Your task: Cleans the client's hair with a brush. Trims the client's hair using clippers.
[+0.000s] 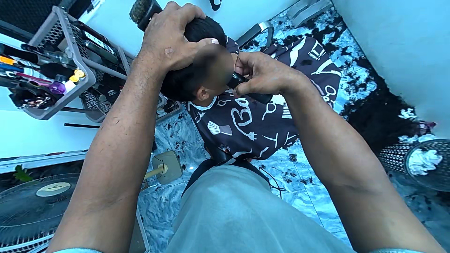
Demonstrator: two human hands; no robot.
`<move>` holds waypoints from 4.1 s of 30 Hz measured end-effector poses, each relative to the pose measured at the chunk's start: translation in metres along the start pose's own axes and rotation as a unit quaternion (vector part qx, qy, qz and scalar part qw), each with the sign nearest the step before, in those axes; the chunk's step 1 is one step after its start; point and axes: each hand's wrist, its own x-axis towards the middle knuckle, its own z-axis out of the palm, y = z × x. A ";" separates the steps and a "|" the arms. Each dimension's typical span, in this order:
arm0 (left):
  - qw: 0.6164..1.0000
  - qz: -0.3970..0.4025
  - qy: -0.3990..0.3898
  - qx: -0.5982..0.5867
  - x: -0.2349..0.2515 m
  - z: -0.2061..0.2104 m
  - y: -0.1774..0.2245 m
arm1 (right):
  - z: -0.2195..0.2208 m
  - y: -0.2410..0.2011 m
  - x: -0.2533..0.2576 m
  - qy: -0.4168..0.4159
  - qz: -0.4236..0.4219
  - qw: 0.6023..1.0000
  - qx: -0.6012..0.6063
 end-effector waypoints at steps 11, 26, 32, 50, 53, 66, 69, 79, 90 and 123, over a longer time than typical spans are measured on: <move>1.000 0.014 0.004 0.000 0.001 0.000 -0.001 | 0.000 0.012 -0.011 0.015 -0.012 0.996 -0.083; 0.999 0.031 0.029 -0.007 -0.009 -0.001 0.001 | 0.007 0.009 -0.006 0.057 -0.004 0.979 0.195; 0.999 0.029 0.029 -0.007 -0.011 -0.001 0.003 | 0.006 0.006 -0.005 0.054 0.000 0.979 0.198; 0.999 0.030 0.036 -0.012 -0.012 -0.001 0.001 | 0.008 0.005 -0.003 0.052 0.004 0.984 0.170; 0.999 0.031 0.036 -0.011 -0.011 -0.001 0.001 | 0.007 0.007 -0.004 0.045 0.001 0.984 0.172; 0.999 0.032 0.036 -0.011 -0.011 0.000 0.000 | 0.006 0.005 -0.004 0.046 0.015 0.981 0.186; 0.999 0.032 0.037 -0.012 -0.011 0.000 0.000 | 0.005 0.006 -0.004 0.036 0.012 0.981 0.191; 0.999 0.029 0.035 -0.009 -0.012 0.000 0.000 | 0.008 0.007 -0.003 0.039 0.007 0.983 0.179; 0.999 0.033 0.036 -0.005 -0.013 0.000 0.000 | 0.008 0.004 -0.004 0.040 0.003 0.984 0.172; 0.998 0.039 0.040 -0.013 -0.013 0.000 -0.001 | 0.009 0.007 -0.001 0.043 -0.013 0.989 0.139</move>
